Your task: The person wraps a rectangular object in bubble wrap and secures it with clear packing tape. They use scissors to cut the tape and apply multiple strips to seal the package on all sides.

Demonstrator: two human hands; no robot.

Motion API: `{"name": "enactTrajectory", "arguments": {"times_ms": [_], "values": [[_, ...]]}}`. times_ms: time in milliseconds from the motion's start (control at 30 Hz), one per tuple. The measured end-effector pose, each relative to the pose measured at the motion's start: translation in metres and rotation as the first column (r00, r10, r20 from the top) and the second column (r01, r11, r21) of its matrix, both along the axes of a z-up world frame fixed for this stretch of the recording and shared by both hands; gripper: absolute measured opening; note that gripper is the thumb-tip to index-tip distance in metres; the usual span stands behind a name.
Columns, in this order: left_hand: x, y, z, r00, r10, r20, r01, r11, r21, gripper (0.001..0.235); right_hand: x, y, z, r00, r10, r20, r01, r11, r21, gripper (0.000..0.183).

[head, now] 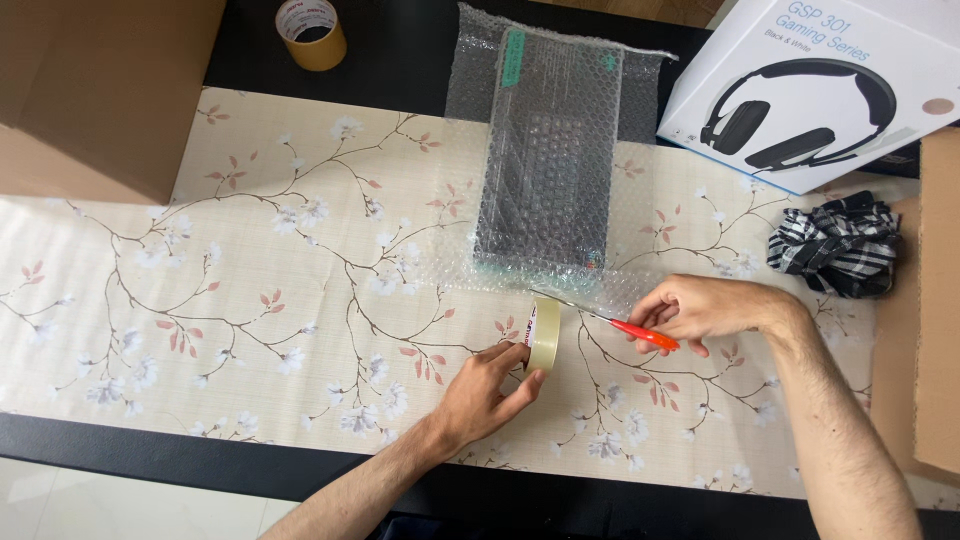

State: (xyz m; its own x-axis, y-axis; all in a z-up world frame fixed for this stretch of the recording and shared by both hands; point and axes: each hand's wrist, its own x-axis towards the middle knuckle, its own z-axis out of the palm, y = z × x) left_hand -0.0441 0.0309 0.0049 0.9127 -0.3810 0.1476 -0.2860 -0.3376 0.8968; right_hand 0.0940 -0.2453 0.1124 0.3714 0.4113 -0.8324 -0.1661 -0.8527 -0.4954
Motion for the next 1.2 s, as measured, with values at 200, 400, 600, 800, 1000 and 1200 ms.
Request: {"name": "enactTrajectory", "arguments": {"times_ms": [200, 400, 600, 800, 1000, 1200], "values": [[0.001, 0.002, 0.003, 1.000, 0.006, -0.001, -0.006, 1.000, -0.019, 0.035, 0.008, -0.004, -0.011, 0.999, -0.020, 0.028, 0.019, 0.999, 0.029, 0.021], [-0.009, 0.002, -0.028, 0.966, 0.001, 0.257, 0.003, 1.000, -0.016, 0.039, 0.002, -0.016, -0.026, 0.998, -0.055, 0.028, 0.055, 0.998, -0.026, 0.023], [-0.006, 0.008, -0.006, 0.819, 0.034, 0.572, -0.184, 0.961, 0.207, 0.017, -0.051, 0.011, -0.011, 0.969, 0.026, 0.248, 0.027, 0.977, -0.209, 0.022], [-0.016, 0.010, -0.028, 0.804, -0.033, 0.593, -0.319, 0.819, 0.478, 0.012, -0.080, 0.002, -0.030, 0.855, 0.177, 0.488, 0.047, 0.910, -0.412, 0.039], [-0.004, 0.014, -0.002, 0.809, -0.136, 0.572, -0.303, 0.738, 0.604, 0.034, -0.089, 0.019, -0.012, 0.615, 0.142, 0.776, -0.003, 0.984, -0.178, 0.030], [0.073, 0.017, 0.041, 0.835, -0.125, 0.536, -0.215, 0.821, 0.528, 0.036, -0.070, 0.061, -0.048, 0.199, -0.062, 0.978, -0.090, 0.993, 0.081, 0.020]]}}
